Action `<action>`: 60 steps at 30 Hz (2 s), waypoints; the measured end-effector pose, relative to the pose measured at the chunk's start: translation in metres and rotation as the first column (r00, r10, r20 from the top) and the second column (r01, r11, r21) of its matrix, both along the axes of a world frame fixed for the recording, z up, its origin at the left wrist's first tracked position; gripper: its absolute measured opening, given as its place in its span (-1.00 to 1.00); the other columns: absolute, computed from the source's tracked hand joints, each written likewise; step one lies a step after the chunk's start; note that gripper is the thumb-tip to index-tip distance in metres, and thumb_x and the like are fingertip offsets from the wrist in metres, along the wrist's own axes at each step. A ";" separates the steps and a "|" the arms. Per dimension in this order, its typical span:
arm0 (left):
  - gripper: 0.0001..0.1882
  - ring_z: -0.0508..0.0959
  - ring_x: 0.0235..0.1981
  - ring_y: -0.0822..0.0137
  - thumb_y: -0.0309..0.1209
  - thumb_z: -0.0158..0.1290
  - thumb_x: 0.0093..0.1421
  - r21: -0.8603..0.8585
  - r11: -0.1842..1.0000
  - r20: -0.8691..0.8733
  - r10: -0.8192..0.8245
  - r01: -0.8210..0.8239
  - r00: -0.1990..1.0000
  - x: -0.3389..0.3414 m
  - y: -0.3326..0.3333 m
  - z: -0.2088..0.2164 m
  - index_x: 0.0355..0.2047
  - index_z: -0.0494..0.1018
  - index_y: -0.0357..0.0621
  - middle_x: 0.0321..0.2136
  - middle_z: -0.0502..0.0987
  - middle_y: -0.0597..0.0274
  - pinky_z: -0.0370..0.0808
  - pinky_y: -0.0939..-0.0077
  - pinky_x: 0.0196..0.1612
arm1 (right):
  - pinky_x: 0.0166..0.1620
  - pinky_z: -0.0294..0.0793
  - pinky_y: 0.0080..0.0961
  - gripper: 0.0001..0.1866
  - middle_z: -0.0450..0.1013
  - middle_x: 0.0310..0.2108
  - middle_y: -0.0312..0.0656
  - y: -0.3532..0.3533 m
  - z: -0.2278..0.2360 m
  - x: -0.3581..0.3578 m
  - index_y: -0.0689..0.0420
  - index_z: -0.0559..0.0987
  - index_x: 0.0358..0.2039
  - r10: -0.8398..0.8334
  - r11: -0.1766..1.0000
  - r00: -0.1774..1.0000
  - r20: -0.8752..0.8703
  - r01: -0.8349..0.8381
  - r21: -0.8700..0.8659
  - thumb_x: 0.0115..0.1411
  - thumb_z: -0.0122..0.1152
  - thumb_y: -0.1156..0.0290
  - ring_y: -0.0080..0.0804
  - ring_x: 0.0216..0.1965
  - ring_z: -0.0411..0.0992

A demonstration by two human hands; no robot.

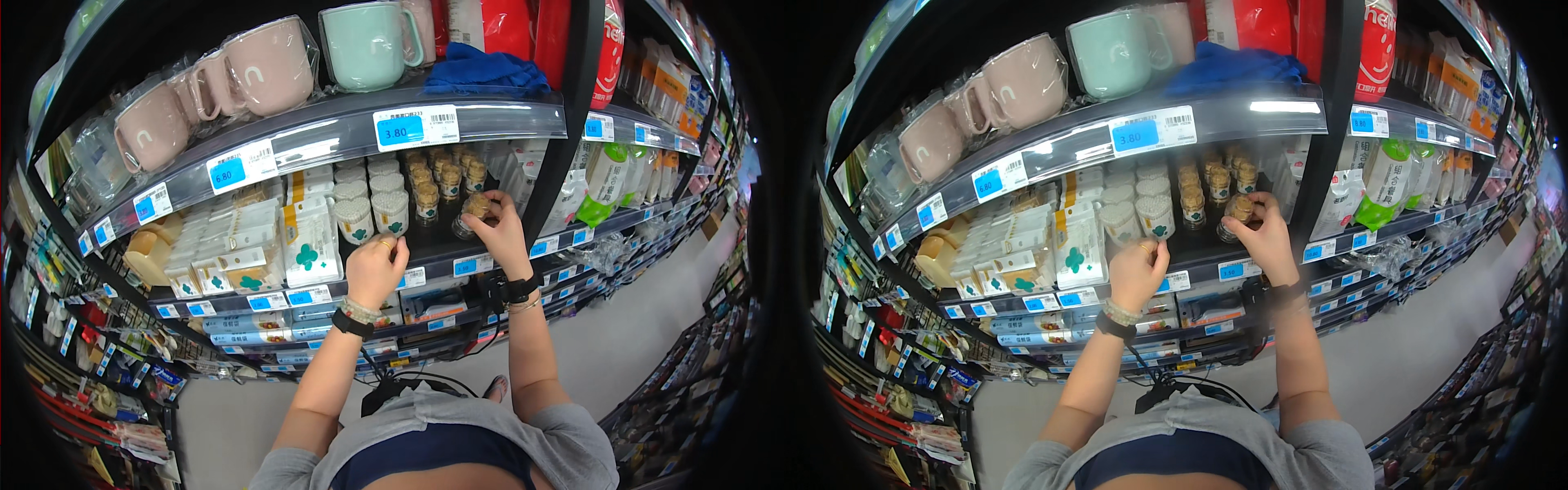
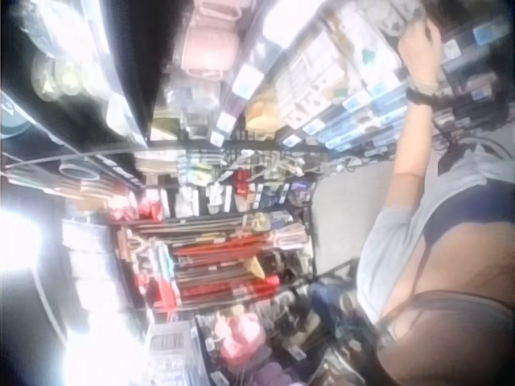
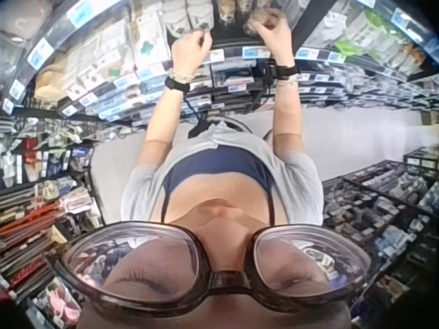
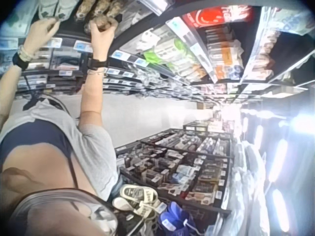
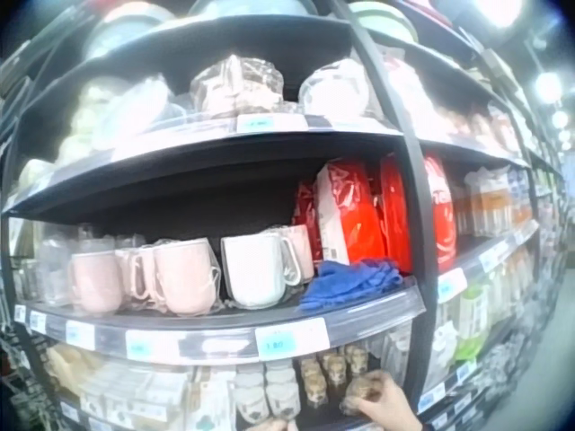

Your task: The person picks up and rearranges small jars and mugs on a supermarket shelf, handling the items one by one and placing them back into different positions.

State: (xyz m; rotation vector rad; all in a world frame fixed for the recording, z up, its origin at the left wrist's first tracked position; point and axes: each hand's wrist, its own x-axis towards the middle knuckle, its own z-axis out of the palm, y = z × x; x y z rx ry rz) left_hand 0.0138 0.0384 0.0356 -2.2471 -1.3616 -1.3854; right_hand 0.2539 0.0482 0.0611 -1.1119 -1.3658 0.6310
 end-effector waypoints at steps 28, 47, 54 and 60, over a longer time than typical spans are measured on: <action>-0.78 0.58 -0.46 0.20 -0.21 0.24 0.10 0.082 0.996 -0.038 -0.032 0.036 0.999 -0.012 0.016 -0.068 -0.35 0.60 -0.06 -0.48 0.58 0.28 0.48 0.25 -0.39 | -0.20 0.51 -0.40 -0.25 0.45 -0.30 -0.15 0.039 -0.024 -0.005 0.17 0.34 0.21 -0.174 0.985 0.907 0.384 0.160 0.068 0.01 0.49 0.42 -0.31 -0.31 0.42; -0.75 0.60 -0.25 0.21 -0.32 0.12 0.17 0.157 0.988 -0.386 0.071 -0.011 0.920 -0.012 0.002 -0.045 -0.16 0.56 -0.11 -0.26 0.58 0.15 0.57 0.27 -0.18 | -0.20 0.56 -0.33 -0.27 0.56 -0.17 -0.13 0.036 -0.031 -0.003 0.11 0.34 0.20 -0.231 0.973 0.846 0.480 0.209 0.100 0.02 0.48 0.41 -0.23 -0.25 0.51; -0.74 0.59 -0.24 0.19 -0.32 0.11 0.19 0.161 0.987 -0.397 0.093 -0.030 0.913 -0.012 0.005 -0.048 -0.14 0.55 -0.12 -0.25 0.58 0.14 0.57 0.26 -0.16 | -0.16 0.55 -0.33 -0.27 0.57 -0.15 -0.11 0.035 -0.029 -0.003 0.12 0.35 0.19 -0.228 0.973 0.855 0.466 0.223 0.067 0.03 0.49 0.38 -0.22 -0.24 0.51; -0.76 0.60 -0.26 0.18 -0.31 0.11 0.19 0.162 0.986 -0.408 0.101 -0.037 0.907 -0.012 0.004 -0.043 -0.16 0.55 -0.12 -0.26 0.58 0.14 0.57 0.24 -0.19 | -0.15 0.57 -0.26 -0.32 0.56 -0.13 -0.04 0.036 -0.029 -0.004 0.13 0.39 0.16 -0.217 0.975 0.870 0.443 0.210 0.067 0.04 0.48 0.40 -0.09 -0.16 0.55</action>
